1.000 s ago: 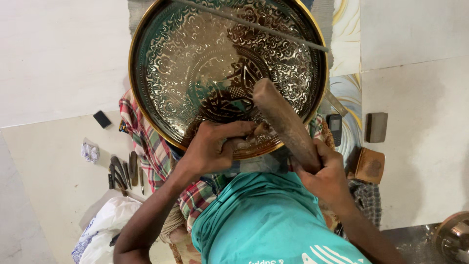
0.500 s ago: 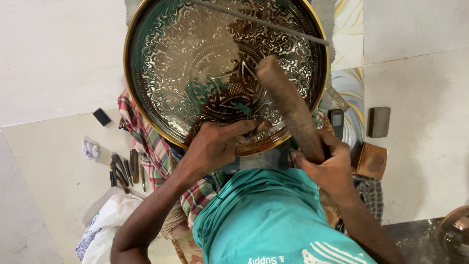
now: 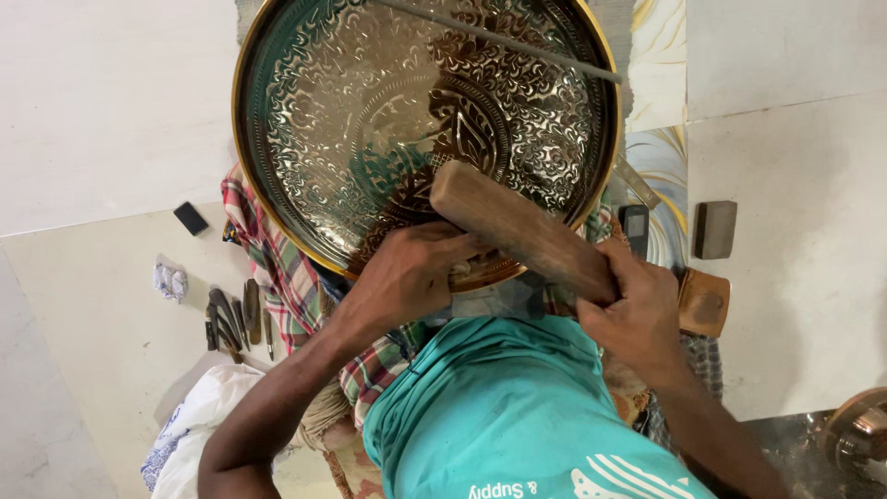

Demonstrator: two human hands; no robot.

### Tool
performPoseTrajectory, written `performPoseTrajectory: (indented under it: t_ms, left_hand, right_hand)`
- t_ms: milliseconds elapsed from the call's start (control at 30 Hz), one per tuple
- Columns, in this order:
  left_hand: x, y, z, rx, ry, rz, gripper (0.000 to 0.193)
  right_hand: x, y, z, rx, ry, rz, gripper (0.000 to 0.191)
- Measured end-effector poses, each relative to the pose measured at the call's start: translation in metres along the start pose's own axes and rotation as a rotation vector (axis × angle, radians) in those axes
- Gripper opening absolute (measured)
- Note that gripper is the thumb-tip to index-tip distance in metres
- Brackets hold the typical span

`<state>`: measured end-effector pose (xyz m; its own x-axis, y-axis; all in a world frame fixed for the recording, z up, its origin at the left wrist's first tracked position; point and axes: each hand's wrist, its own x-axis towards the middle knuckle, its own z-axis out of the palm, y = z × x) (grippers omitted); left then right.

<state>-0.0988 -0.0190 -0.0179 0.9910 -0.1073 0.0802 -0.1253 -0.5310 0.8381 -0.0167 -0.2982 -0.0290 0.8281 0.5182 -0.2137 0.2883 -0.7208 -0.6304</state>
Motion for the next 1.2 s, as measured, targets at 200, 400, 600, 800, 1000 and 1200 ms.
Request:
performPoseTrajectory:
  t_ms: [200, 400, 600, 800, 1000, 1200]
  left_hand:
    - [0.006, 0.0, -0.008, -0.021, -0.107, -0.071, 0.051]
    - [0.007, -0.002, -0.007, 0.031, -0.166, -0.082, 0.055]
    - [0.007, -0.004, -0.01, -0.005, -0.203, -0.114, 0.058]
    - [-0.008, 0.004, 0.001, -0.144, 0.135, -0.096, 0.049]
    - [-0.016, 0.003, 0.007, -0.173, 0.242, -0.249, 0.049]
    - [-0.018, 0.003, 0.007, -0.137, 0.201, -0.198, 0.053]
  right_hand:
    - [-0.015, 0.003, 0.015, 0.106, 0.037, 0.091, 0.033]
    - [-0.021, -0.003, 0.016, 0.104, 0.044, 0.097, 0.032]
    - [-0.03, 0.003, 0.019, 0.227, -0.087, 0.274, 0.026]
    - [-0.032, 0.005, 0.028, 0.503, 0.053, 0.183, 0.032]
    - [-0.029, -0.009, 0.022, 0.568, 0.026, 0.189, 0.029]
    - [-0.003, -0.015, -0.001, 0.425, -0.063, 0.127, 0.034]
